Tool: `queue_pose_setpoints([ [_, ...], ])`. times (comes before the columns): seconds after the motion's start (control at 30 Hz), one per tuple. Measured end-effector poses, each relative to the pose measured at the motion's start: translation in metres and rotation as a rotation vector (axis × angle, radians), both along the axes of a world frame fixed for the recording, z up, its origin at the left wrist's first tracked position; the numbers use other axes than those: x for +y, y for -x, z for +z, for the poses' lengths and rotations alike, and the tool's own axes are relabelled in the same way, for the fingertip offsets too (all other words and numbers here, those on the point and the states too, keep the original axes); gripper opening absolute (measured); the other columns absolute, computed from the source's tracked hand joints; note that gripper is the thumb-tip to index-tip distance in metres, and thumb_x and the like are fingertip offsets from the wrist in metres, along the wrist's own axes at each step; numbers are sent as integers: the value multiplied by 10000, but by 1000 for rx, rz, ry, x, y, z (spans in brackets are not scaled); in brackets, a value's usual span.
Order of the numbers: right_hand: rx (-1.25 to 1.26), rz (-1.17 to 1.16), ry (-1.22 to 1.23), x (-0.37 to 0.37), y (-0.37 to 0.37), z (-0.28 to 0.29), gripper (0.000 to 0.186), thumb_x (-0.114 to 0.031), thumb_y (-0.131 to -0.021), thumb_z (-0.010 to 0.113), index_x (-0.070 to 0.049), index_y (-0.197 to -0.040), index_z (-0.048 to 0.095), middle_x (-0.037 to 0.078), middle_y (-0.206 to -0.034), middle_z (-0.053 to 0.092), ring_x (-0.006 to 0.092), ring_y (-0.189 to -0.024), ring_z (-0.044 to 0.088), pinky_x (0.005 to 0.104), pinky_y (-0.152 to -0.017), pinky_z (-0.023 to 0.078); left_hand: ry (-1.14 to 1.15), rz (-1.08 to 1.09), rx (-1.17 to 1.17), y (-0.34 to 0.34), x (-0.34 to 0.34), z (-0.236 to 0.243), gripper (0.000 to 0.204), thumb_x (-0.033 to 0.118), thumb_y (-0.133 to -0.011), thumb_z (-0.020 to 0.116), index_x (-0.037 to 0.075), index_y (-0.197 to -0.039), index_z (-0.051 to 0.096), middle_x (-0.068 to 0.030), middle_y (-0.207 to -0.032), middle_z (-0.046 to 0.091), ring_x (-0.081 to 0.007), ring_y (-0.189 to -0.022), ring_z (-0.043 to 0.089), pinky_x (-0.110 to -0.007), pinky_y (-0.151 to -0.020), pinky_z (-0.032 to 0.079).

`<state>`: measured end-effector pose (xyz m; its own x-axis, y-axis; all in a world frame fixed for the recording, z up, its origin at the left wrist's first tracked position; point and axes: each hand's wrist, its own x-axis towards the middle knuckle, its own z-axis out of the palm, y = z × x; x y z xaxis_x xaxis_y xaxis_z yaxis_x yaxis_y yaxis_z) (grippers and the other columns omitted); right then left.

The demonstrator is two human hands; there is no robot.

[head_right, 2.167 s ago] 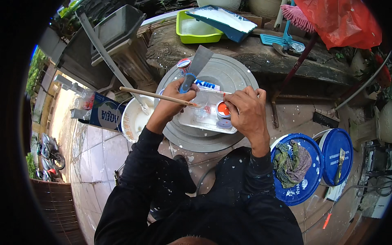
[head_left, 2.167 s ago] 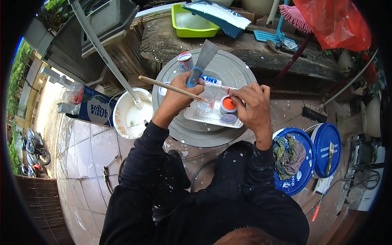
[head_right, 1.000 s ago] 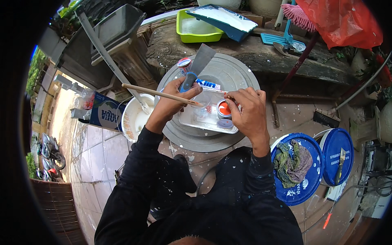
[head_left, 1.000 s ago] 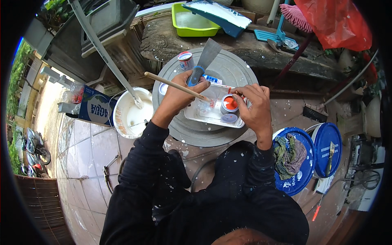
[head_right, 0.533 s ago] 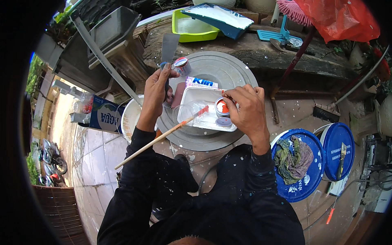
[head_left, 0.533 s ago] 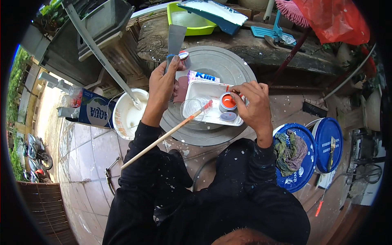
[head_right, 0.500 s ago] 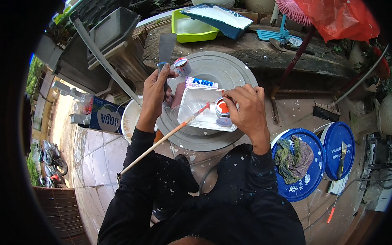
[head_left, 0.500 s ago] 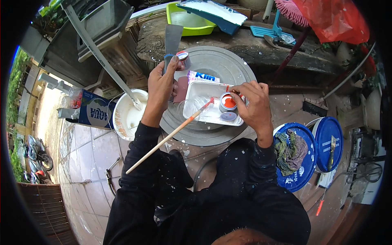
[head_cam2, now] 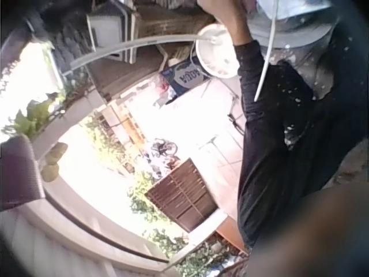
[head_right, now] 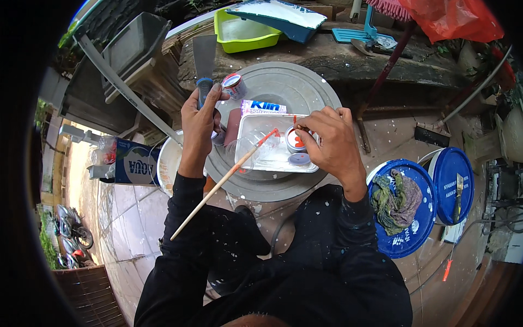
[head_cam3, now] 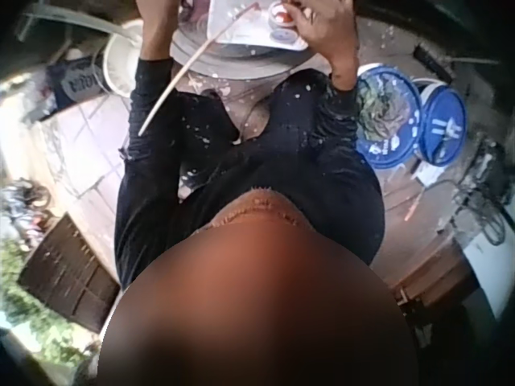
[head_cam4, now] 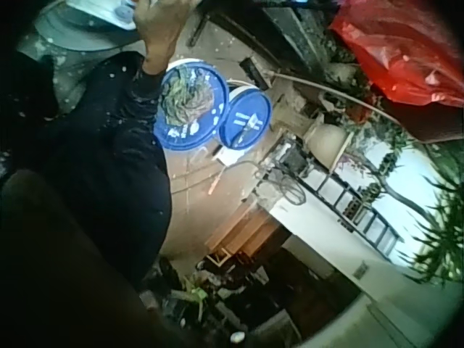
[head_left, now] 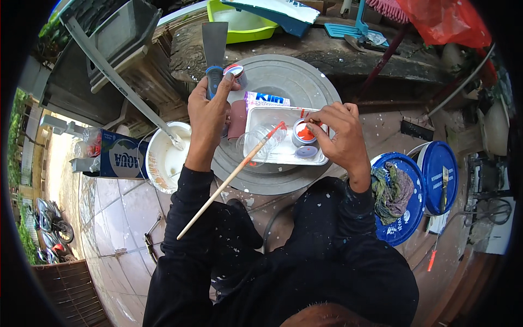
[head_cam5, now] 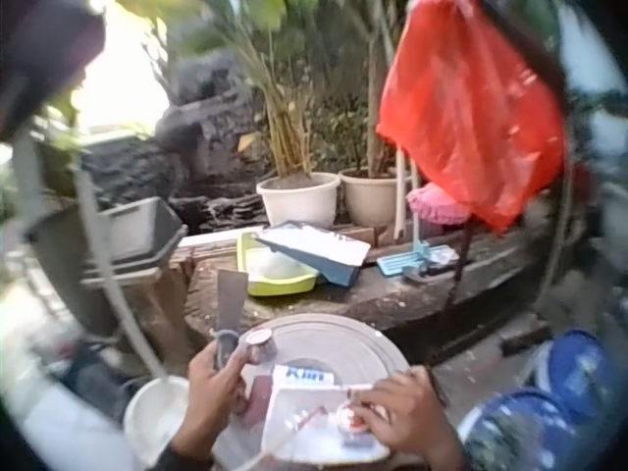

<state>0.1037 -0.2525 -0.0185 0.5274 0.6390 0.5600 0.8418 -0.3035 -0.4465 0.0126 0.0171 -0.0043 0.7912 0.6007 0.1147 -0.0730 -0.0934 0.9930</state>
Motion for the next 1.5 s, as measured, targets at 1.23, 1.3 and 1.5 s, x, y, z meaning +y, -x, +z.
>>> queue_pose_setpoints([
  [1.23,104,40,-6,-3,-1,-2,105,-96,-838,768,-65,-939,774,54,-895,754,215,-867,628,384,-936,369,-373,-57,-104,16,-4,1,374,316,-1099,550,-3,-1159,736,-41,-835,725,-11,-531,468,-179,-461,327],
  [1.3,15,-32,-56,-1,-2,-3,105,-96,-837,768,-66,-938,777,51,-891,752,209,-855,617,382,-940,368,-341,-47,-135,15,-6,2,359,300,-1096,556,-6,-1154,734,-40,-836,727,-10,-531,464,-179,-461,328],
  [1.5,2,-22,-80,0,-3,-5,104,-92,-842,763,-64,-942,771,46,-881,745,207,-848,614,383,-935,371,-346,-11,-119,17,-11,8,308,257,-1065,625,-22,-1063,753,-2,-778,716,-30,-619,484,-217,-556,393],
])
